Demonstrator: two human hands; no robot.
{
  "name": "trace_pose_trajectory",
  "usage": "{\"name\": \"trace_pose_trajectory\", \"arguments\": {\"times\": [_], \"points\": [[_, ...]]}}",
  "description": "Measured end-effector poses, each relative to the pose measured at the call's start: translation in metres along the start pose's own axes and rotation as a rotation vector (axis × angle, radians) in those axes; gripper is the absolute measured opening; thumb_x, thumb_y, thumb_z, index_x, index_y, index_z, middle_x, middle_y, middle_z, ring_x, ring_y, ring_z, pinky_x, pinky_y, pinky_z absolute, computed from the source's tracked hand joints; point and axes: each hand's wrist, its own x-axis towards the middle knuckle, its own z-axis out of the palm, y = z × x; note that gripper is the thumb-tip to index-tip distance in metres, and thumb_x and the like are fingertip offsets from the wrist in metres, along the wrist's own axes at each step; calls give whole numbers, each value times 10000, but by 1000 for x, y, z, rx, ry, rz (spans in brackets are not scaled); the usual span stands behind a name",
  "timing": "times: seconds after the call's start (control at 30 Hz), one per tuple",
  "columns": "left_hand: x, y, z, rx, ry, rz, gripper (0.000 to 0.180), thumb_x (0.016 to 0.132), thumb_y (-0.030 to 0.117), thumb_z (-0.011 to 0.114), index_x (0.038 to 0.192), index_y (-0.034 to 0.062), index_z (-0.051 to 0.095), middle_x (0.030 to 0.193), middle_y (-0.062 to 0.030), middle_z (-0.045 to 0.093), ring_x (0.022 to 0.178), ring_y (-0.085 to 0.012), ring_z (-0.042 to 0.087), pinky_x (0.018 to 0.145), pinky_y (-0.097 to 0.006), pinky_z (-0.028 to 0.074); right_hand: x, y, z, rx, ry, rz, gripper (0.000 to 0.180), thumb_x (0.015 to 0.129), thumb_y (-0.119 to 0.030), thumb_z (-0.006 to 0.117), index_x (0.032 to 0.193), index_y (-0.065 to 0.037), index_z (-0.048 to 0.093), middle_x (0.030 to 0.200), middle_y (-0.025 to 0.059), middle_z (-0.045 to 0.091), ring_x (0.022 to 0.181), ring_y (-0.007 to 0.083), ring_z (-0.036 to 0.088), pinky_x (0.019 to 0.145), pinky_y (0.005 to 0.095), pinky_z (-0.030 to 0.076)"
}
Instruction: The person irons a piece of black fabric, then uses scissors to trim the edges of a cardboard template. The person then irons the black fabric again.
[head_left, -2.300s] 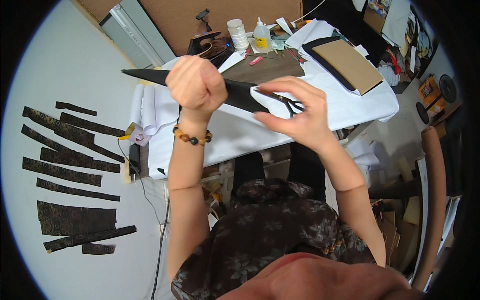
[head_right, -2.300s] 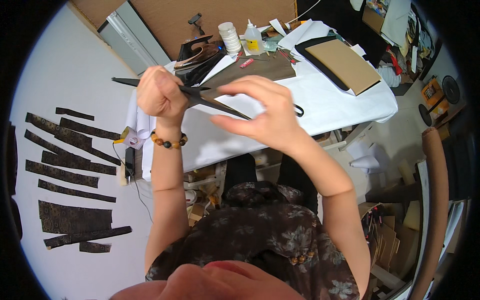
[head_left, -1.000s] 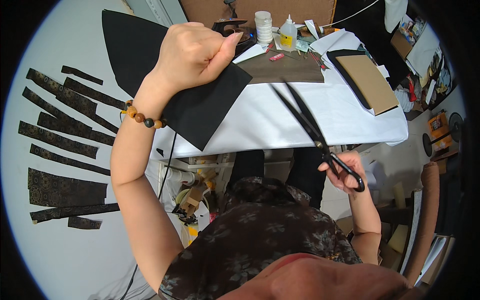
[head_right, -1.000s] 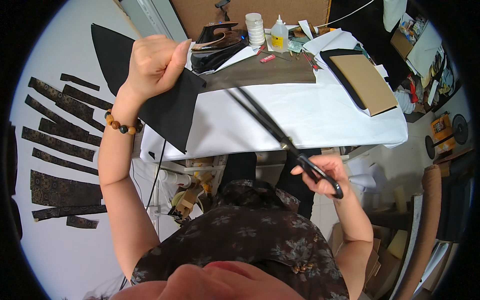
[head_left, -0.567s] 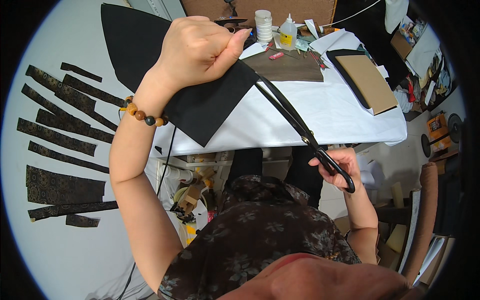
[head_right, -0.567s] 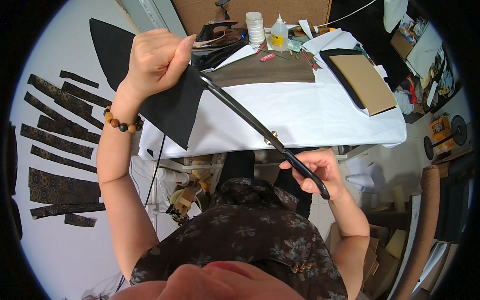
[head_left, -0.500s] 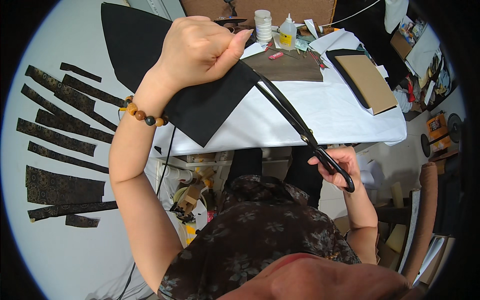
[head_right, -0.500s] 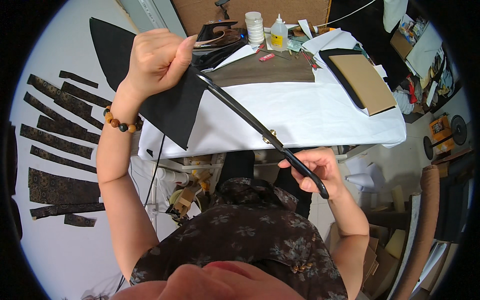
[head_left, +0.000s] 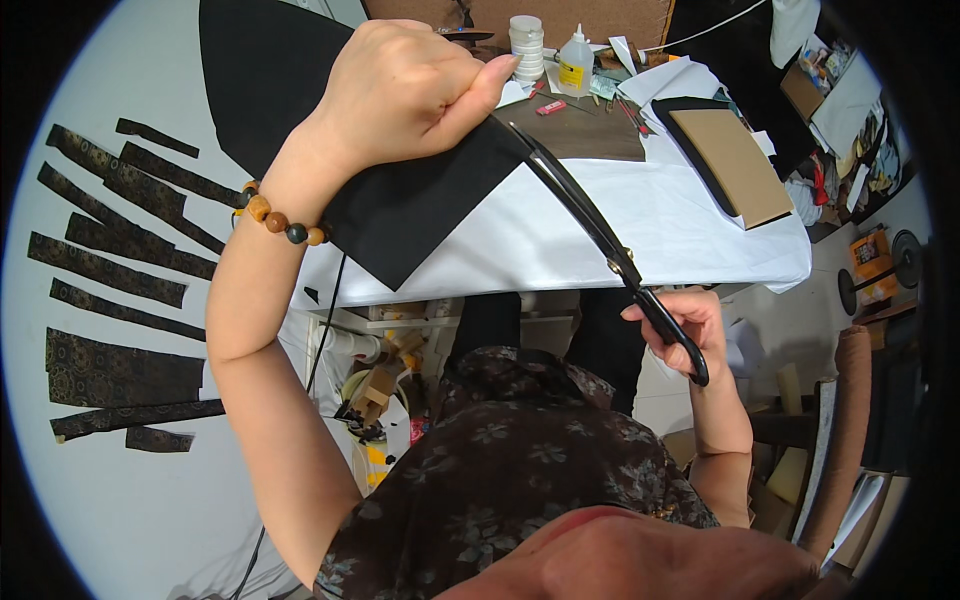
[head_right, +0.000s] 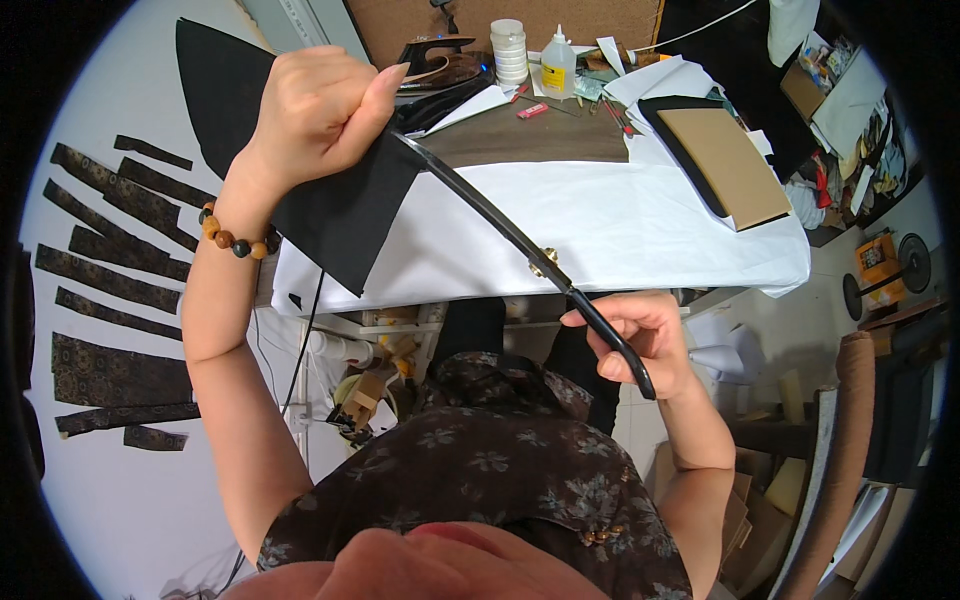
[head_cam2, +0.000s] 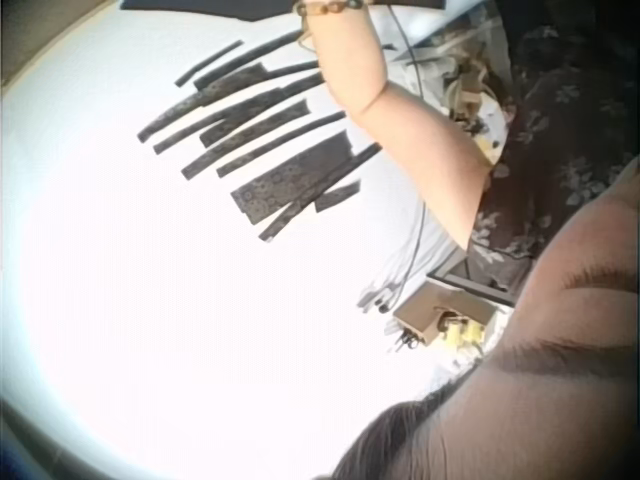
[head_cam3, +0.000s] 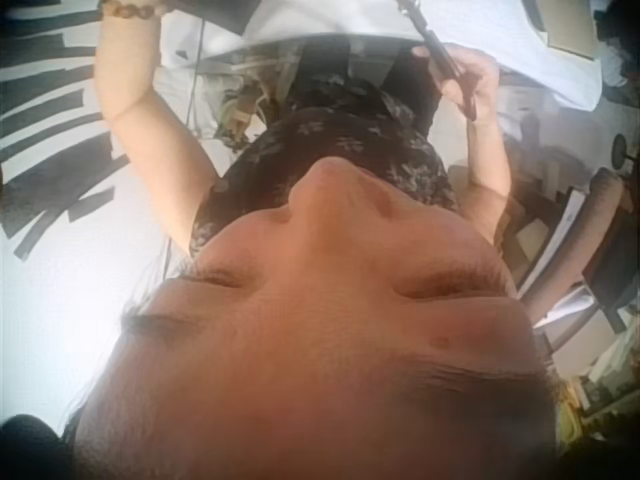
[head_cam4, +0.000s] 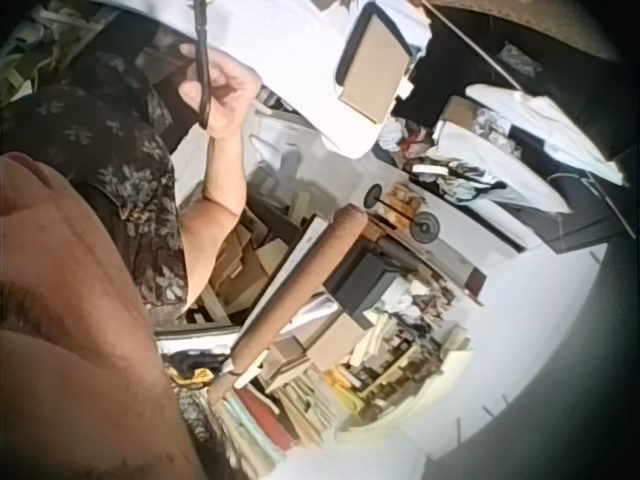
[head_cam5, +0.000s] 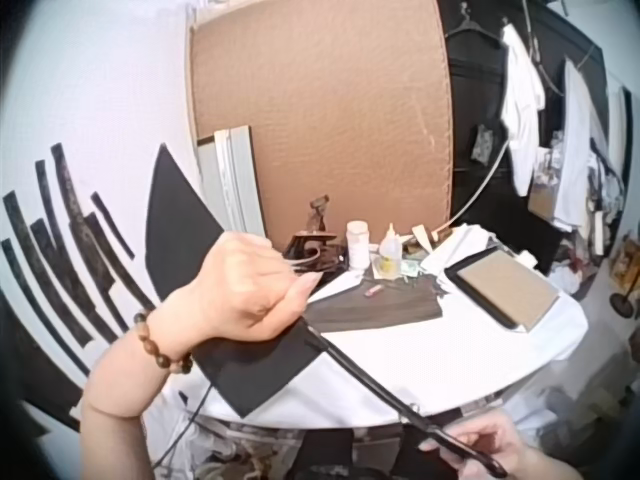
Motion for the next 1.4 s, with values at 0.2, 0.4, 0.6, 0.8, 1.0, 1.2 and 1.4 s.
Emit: {"name": "trace_pose_trajectory", "arguments": {"times": [0.2,0.4,0.6,0.8,1.0,1.2,1.4], "points": [[10,2,-8,52,-105,-6,428,878,32,648,515,67,424,467,-59,393,397,-252,385,415,-351,297,0,-4,1,-68,-14,-10,495,787,-147,812,1138,150,627,599,-39,514,507,31,423,470,193,267],[13,3,-12,54,-109,5,425,880,46,652,516,68,433,465,-58,399,399,-253,403,415,-353,312,-2,-5,2,-143,2,1,459,799,-123,806,1142,132,638,609,-56,504,542,21,405,501,182,267],[14,6,-16,106,-139,2,413,878,52,657,523,69,446,473,-59,409,408,-250,414,419,-349,316,-4,-6,4,-245,43,0,438,790,-115,813,1127,118,656,625,-55,527,554,14,421,507,176,283],[0,7,-17,100,-57,19,365,853,17,649,546,66,457,495,-38,419,421,-231,414,424,-344,314,1,-3,7,-114,-12,43,465,771,-137,816,1126,117,656,638,-32,541,559,22,446,508,177,311],[-16,2,-19,121,174,45,351,814,29,649,529,88,453,498,-10,423,418,-188,412,421,-291,311,-4,18,10,135,-88,77,590,730,-229,824,1137,152,633,664,32,573,552,64,475,486,190,338],[-22,10,-19,131,237,51,300,807,-8,591,555,49,438,530,-36,423,447,-207,428,438,-284,337,-1,21,16,236,-124,66,577,718,-211,823,1126,154,641,669,46,584,555,73,497,486,191,361],[-22,15,-15,159,261,62,277,796,-16,542,562,51,410,548,-43,425,456,-219,424,444,-287,345,-1,19,18,251,-111,73,577,713,-210,828,1125,151,646,671,53,590,545,72,508,481,184,378]]}}
